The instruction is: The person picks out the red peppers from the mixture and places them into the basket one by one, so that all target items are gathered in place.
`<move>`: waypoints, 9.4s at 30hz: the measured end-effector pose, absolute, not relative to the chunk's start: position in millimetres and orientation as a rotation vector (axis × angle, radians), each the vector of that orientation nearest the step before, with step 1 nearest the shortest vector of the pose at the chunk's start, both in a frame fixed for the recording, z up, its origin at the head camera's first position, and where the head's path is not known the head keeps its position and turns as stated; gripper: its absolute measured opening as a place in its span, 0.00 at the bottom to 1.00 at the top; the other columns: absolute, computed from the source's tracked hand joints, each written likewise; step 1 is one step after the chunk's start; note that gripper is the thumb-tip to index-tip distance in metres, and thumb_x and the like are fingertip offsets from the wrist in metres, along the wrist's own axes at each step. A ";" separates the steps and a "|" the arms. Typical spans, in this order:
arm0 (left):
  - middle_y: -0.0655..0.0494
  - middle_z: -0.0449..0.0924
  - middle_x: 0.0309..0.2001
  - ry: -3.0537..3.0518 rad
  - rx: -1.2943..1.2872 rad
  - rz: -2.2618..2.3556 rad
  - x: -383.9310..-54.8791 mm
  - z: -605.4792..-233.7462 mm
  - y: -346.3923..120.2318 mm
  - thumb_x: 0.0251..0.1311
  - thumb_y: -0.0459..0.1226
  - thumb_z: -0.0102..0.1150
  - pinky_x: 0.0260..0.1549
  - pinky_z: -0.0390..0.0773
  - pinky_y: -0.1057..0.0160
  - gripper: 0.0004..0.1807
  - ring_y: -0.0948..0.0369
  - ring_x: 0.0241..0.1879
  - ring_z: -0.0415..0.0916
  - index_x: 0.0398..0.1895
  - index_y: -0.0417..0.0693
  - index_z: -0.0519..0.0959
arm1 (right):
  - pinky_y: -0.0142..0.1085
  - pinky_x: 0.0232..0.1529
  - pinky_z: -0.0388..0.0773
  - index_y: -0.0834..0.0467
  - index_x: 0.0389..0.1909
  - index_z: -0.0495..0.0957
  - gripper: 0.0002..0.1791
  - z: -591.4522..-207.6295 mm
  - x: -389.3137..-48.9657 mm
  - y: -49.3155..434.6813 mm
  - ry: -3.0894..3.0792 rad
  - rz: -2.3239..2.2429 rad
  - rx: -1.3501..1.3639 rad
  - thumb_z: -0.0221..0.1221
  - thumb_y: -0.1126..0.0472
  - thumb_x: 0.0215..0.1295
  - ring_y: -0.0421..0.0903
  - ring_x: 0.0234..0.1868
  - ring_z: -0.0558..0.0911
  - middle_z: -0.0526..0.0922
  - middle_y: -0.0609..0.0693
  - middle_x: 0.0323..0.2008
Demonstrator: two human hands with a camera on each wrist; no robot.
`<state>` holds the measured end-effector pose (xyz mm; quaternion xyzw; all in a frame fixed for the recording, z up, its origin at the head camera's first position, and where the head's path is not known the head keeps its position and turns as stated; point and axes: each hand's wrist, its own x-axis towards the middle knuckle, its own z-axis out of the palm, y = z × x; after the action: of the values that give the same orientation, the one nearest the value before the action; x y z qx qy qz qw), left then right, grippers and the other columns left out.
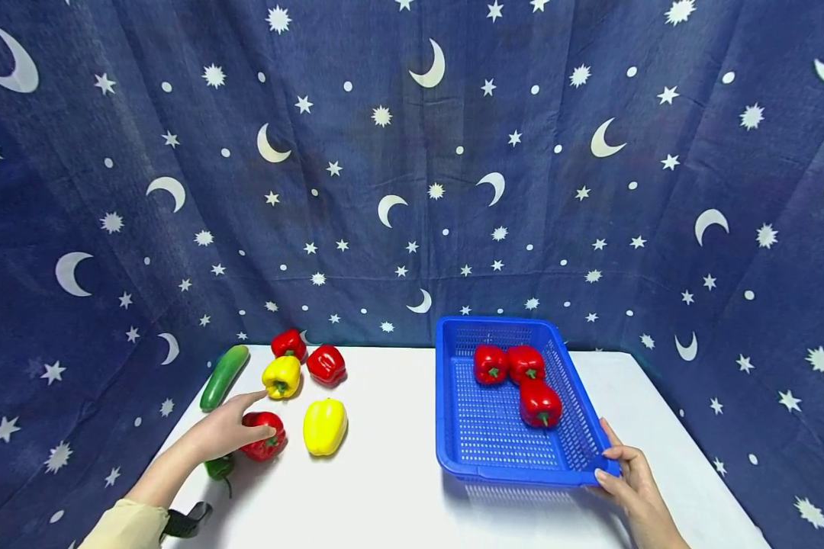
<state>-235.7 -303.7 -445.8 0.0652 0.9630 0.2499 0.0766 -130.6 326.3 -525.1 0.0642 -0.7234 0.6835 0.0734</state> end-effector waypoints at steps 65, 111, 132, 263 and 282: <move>0.31 0.64 0.67 2.612 0.067 1.065 -223.6 -470.6 -310.0 0.59 0.47 0.70 0.57 0.73 0.37 0.53 0.39 0.62 0.68 0.80 0.40 0.52 | 0.31 0.48 0.81 0.66 0.56 0.56 0.15 -524.6 -131.7 325.4 -2.099 2.086 0.222 0.49 0.71 0.77 0.21 0.60 0.68 0.39 0.54 0.83; 0.30 0.69 0.66 2.630 0.002 1.055 -223.5 -466.8 -314.5 0.58 0.48 0.72 0.54 0.75 0.37 0.50 0.40 0.61 0.70 0.78 0.39 0.58 | 0.29 0.50 0.80 0.63 0.56 0.55 0.15 -526.1 -131.3 325.9 -2.166 2.031 0.198 0.50 0.68 0.78 0.19 0.60 0.66 0.40 0.52 0.83; 0.36 0.73 0.62 2.634 0.004 1.059 -224.5 -469.4 -315.5 0.56 0.46 0.74 0.52 0.77 0.41 0.50 0.44 0.58 0.72 0.77 0.39 0.59 | 0.27 0.51 0.78 0.66 0.57 0.55 0.15 -524.6 -130.5 325.7 -2.172 2.030 0.214 0.49 0.69 0.78 0.43 0.80 0.45 0.36 0.51 0.83; 0.53 0.74 0.65 2.306 0.685 1.594 -281.4 -394.8 -84.0 0.58 0.43 0.73 0.54 0.82 0.55 0.43 0.53 0.63 0.75 0.77 0.59 0.66 | 0.31 0.49 0.81 0.62 0.57 0.57 0.13 -524.8 -132.6 327.4 -2.130 2.072 0.243 0.47 0.69 0.78 0.23 0.64 0.64 0.38 0.55 0.83; 0.52 0.78 0.55 2.267 0.732 1.523 -300.4 -389.3 -19.6 0.56 0.43 0.73 0.52 0.81 0.57 0.44 0.56 0.51 0.78 0.77 0.61 0.66 | 0.32 0.49 0.81 0.66 0.57 0.54 0.14 -526.3 -131.9 327.2 -2.140 2.036 0.265 0.47 0.71 0.78 0.24 0.64 0.65 0.42 0.49 0.83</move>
<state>-300.4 -19.6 -389.3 0.2558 0.7919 0.5320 0.1564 -131.9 327.2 -526.3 0.0891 -0.7188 0.6838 0.0881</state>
